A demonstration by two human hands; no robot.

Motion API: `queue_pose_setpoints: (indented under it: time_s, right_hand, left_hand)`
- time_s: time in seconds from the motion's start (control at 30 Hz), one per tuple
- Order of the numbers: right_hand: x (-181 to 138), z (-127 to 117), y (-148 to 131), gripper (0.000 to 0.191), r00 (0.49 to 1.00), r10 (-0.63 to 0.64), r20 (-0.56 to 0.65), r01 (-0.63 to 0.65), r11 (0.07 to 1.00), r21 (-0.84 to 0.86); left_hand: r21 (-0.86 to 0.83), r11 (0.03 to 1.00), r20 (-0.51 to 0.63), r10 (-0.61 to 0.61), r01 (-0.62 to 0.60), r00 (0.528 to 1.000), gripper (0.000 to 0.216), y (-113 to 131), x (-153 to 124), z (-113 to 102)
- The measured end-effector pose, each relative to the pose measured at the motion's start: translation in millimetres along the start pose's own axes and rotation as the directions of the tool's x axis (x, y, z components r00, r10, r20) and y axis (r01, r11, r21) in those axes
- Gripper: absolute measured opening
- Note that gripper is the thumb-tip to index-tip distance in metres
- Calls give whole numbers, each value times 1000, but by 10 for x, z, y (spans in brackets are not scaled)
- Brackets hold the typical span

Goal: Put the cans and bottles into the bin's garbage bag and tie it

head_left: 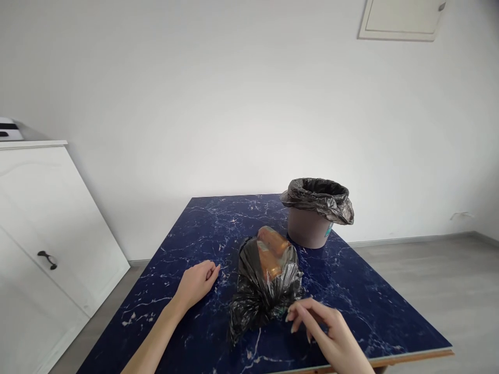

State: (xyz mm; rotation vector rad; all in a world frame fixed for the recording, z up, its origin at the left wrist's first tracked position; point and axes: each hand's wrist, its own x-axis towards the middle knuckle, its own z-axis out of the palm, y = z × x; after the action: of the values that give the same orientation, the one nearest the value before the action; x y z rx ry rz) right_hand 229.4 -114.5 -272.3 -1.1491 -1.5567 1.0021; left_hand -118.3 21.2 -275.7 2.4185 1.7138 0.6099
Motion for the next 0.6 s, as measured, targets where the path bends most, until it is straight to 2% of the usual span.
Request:
queue_pose_setpoints:
  time_s: [0.1, 0.2, 0.3, 0.37, 0.47, 0.6]
  right_hand:
    - [-73, 93, 188, 56, 997, 71, -35, -67, 991, 119]
    - [-93, 221, 269, 53, 994, 93, -61, -80, 977, 196]
    - [-66, 347, 276, 50, 995, 80, -62, -65, 976, 207]
    - [-42, 416, 266, 51, 998, 67, -10, -64, 982, 180]
    - [-27, 484, 247, 54, 993, 92, 69, -99, 991, 94]
    - [-37, 500, 220, 58, 990, 137, 42, -138, 990, 24]
  left_hand:
    - [-44, 999, 4, -1, 1, 1000, 50, 51, 9, -37]
    - [-97, 995, -6, 5, -5, 1000, 53, 249, -38, -122]
    - [-201, 979, -86, 10, -28, 996, 50, 656, -199, -230]
    - [-263, 962, -117, 48, -78, 992, 43, 993, -341, -284]
    - [-190, 971, -129, 123, -146, 984, 37, 1424, -493, -300]
    - [-107, 983, -111, 139, -151, 984, 44, 1654, -477, -206]
